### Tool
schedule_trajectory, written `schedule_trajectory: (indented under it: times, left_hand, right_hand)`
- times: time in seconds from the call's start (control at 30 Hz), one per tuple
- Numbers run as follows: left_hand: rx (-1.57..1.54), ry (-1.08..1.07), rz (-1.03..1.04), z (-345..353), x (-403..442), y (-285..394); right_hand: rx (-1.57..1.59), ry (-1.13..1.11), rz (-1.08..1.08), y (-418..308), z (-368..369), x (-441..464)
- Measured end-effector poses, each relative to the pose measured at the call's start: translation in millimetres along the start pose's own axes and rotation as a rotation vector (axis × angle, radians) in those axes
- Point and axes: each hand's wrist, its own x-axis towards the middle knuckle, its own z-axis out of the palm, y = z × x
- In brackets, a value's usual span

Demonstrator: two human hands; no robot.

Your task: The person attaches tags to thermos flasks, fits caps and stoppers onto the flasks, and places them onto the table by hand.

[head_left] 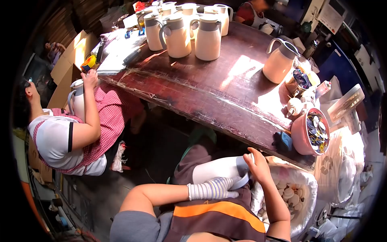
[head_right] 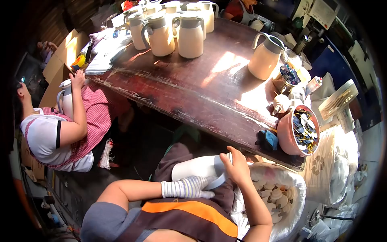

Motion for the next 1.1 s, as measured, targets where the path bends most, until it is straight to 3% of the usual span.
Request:
schedule_trajectory:
  times: [0.03, 0.1, 0.2, 0.23, 0.27, 0.33, 0.37, 0.4, 0.47, 0.53, 0.6, 0.67, 0.73, 0.83, 0.87, 0.93, 0.97, 1.0, 1.03, 1.07, 1.1]
  left_hand:
    - [-0.256, -0.115, -0.177, -15.7, 6.6, -0.6]
    - [-0.450, 0.017, -0.168, -32.9, 8.5, -19.1]
    - [-0.716, 0.047, -0.280, -71.3, 1.2, -33.7]
    - [-0.782, 0.009, -0.250, -71.8, -3.3, -41.0]
    - [-0.776, -0.004, -0.250, -74.7, -3.1, -31.7]
    - [-0.523, -0.149, -0.394, -74.6, -3.0, -9.5]
    - [-0.245, -0.004, -0.099, -63.6, 2.9, 2.8]
    - [-0.167, -0.130, -0.331, -52.0, 4.8, 21.0]
    - [-0.016, -0.064, -0.225, -24.1, 6.7, 27.7]
    - [-0.079, -0.053, -0.249, -21.6, 12.2, 17.2]
    - [-0.120, -0.013, -0.259, -53.0, 16.1, 3.1]
    - [-0.173, 0.057, -0.296, -90.1, 18.2, -13.3]
    - [-0.651, 0.113, -0.289, -93.5, 20.0, -55.0]
    - [-0.400, 0.102, -0.166, -84.3, 21.2, -59.5]
    - [-0.348, 0.125, -0.173, -88.7, 15.6, -55.4]
    - [-0.167, -0.072, -0.325, -115.0, 1.2, -16.3]
    - [-0.337, -0.219, -0.419, -114.1, -6.5, -12.6]
    - [-0.724, -0.241, -0.324, -103.1, -19.8, 6.3]
    - [-0.492, -0.358, -0.400, -92.2, -11.3, 20.8]
    - [-1.001, -0.559, -0.394, -103.3, -14.4, 26.7]
    - [-0.969, -0.525, -0.067, -89.5, -12.1, 12.0]
  right_hand:
    - [0.003, 0.007, 0.003, 7.6, -1.5, -2.9]
    - [0.036, 0.039, -0.262, 22.6, -1.0, -13.8]
    - [-0.114, -0.112, -0.235, -13.7, -23.3, -37.0]
    - [-0.114, -0.077, -0.316, -12.9, -22.2, -37.3]
    - [-0.107, -0.067, -0.308, -5.7, -16.6, -34.0]
    - [-0.056, 0.108, -0.533, 13.7, 0.4, -23.4]
    - [0.033, 0.142, -0.376, 12.4, 5.7, -21.5]
    - [0.072, 0.164, -0.156, 15.4, 11.1, -17.3]
    - [0.082, 0.137, 0.060, 21.6, 12.2, -5.9]
    - [0.054, 0.095, 0.119, 19.6, 4.2, -8.2]
    - [0.104, -0.024, -0.255, 18.4, -4.0, -14.7]
    - [0.129, -0.142, -0.473, -2.6, -10.8, -32.2]
    - [-0.117, -0.087, -0.857, -28.4, -8.9, -46.8]
    - [-0.224, -0.054, -1.090, -52.7, -2.2, -49.0]
    - [-0.224, -0.023, -1.089, -53.1, 0.6, -47.6]
    - [-0.166, 0.053, -0.909, -45.7, 5.3, -44.1]
    - [-0.049, 0.041, -0.661, -40.0, 6.2, -41.2]
    - [0.117, 0.047, -0.460, -37.8, 5.0, -33.4]
    - [0.099, 0.019, -0.519, -33.8, 1.8, -24.7]
    - [0.061, 0.034, -0.529, -34.9, 5.5, -25.6]
    - [0.075, 0.007, -0.539, -35.4, 4.3, -23.2]
